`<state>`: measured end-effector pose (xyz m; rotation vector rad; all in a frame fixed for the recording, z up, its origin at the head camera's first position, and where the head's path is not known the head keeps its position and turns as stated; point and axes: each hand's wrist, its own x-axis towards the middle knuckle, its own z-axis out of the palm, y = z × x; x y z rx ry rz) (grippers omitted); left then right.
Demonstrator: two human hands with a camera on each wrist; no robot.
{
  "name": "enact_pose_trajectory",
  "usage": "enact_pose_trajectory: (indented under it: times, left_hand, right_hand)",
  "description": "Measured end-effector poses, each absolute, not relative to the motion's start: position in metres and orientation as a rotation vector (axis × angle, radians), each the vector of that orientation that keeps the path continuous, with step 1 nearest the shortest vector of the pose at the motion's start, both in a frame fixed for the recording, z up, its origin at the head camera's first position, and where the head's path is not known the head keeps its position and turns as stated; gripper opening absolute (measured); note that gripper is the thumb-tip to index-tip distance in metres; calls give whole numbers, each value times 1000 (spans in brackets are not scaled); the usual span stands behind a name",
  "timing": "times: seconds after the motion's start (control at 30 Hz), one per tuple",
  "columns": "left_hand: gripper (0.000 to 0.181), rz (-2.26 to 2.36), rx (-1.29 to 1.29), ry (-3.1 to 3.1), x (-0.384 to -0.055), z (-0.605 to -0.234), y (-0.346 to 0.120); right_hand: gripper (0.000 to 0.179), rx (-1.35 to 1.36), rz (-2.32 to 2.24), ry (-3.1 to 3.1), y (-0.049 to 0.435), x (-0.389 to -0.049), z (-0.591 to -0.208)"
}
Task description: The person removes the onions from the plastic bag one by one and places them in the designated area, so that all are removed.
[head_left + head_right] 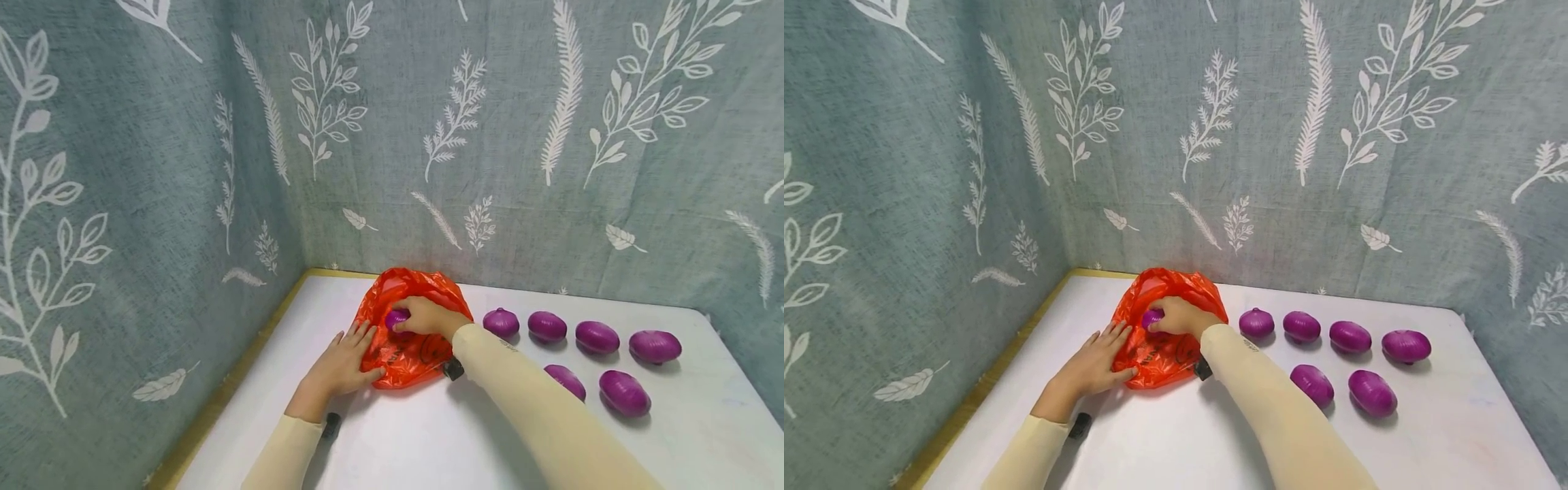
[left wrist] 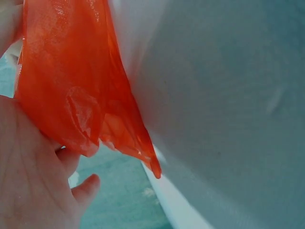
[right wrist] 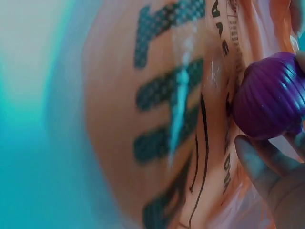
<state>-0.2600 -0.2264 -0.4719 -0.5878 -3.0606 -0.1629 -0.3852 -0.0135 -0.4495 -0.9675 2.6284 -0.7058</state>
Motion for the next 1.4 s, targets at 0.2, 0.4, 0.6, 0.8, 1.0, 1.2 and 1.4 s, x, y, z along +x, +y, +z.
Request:
enact_pose_trajectory:
  times: [0.2,0.4,0.6,0.8,1.0,1.2,1.4]
  left_hand:
    - [92,-139,-584,-3066,-262,-467,-224]
    - [92,-130,-582,-3074,-262,-467,-220]
    - [93,-144,-582,-3072,-260,-465,-221]
    - [93,-137,-580,-3078,-260,-464,-223]
    - [93,-149,-581,-3075,-258,-464,-222]
    - [92,-149,-583,-3067,-256,-463,-222]
    - [92,-162,-573,-3078,-254,-463,-222]
  right_hand:
    - [59,-990,-748,2592,-3,-384,-442]
    - [61,-1045,-664,2600,9,-377,-432]
    - [61,-1092,-596,2592,16,-372,-424]
    - [56,-1176,-612,2574,24,-369,-415]
    - [57,-1240,-531,2577,36,-362,-405]
    - [57,-1213,-504,2570,53,-357,-403]
    - [55,-1225,-521,2573,69,-357,-399]
